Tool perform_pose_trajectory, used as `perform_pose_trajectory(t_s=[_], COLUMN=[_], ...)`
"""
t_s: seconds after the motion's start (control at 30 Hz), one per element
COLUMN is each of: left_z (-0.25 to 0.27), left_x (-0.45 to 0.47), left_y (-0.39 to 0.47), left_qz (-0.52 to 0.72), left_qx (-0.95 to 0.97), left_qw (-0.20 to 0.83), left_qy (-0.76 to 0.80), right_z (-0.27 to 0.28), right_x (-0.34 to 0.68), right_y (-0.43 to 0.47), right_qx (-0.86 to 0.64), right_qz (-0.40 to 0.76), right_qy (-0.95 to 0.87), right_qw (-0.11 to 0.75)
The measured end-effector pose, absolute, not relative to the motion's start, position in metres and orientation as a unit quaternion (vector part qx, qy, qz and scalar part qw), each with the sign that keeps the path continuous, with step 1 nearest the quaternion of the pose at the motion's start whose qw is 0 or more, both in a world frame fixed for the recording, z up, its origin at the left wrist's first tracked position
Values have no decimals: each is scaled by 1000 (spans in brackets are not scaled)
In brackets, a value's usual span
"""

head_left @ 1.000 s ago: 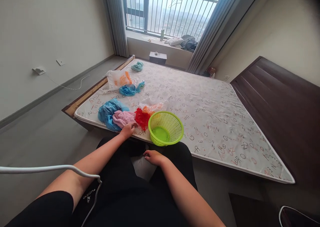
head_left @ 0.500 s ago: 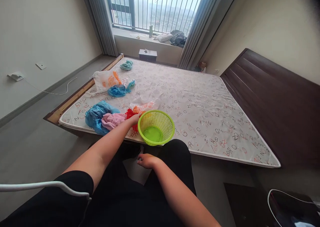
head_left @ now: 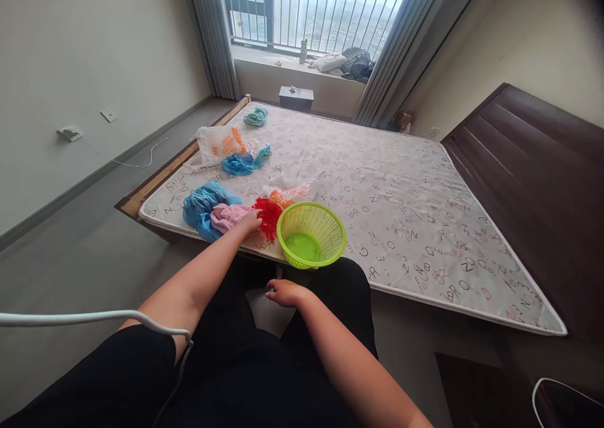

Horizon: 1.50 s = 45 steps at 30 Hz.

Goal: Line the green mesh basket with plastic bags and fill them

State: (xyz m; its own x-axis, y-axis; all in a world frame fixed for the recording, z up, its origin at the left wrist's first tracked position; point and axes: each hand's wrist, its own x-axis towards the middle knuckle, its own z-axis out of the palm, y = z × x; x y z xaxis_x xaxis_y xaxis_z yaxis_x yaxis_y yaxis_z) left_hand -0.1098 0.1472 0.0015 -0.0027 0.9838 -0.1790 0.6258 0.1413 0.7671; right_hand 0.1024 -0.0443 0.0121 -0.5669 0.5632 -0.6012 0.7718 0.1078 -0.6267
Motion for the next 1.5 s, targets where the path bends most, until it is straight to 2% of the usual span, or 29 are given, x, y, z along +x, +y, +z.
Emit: perform_pose_trajectory(t_s=[0.13, 0.27, 0.47, 0.63, 0.73, 1.5], left_z=[-27, -46, -53, -66, -77, -84], left_x=[-119, -113, -97, -92, -94, -85], left_y=[104, 79, 90, 110, 113, 87], left_qz=[149, -23, 23, -39, -52, -72], left_qx=[694, 797, 788, 786, 777, 795], left_qw=[335, 216, 125, 206, 221, 170], left_qy=[620, 564, 603, 582, 588, 577], right_z=[8, 9, 18, 22, 23, 29], right_x=[98, 102, 113, 115, 116, 107], right_y=[-46, -48, -53, -54, -54, -51], right_qx=[445, 439, 448, 457, 463, 453], right_qz=[-493, -501, -505, -508, -507, -523], right_qy=[740, 738, 731, 723, 719, 713], right_qw=[108, 106, 100, 100, 108, 116])
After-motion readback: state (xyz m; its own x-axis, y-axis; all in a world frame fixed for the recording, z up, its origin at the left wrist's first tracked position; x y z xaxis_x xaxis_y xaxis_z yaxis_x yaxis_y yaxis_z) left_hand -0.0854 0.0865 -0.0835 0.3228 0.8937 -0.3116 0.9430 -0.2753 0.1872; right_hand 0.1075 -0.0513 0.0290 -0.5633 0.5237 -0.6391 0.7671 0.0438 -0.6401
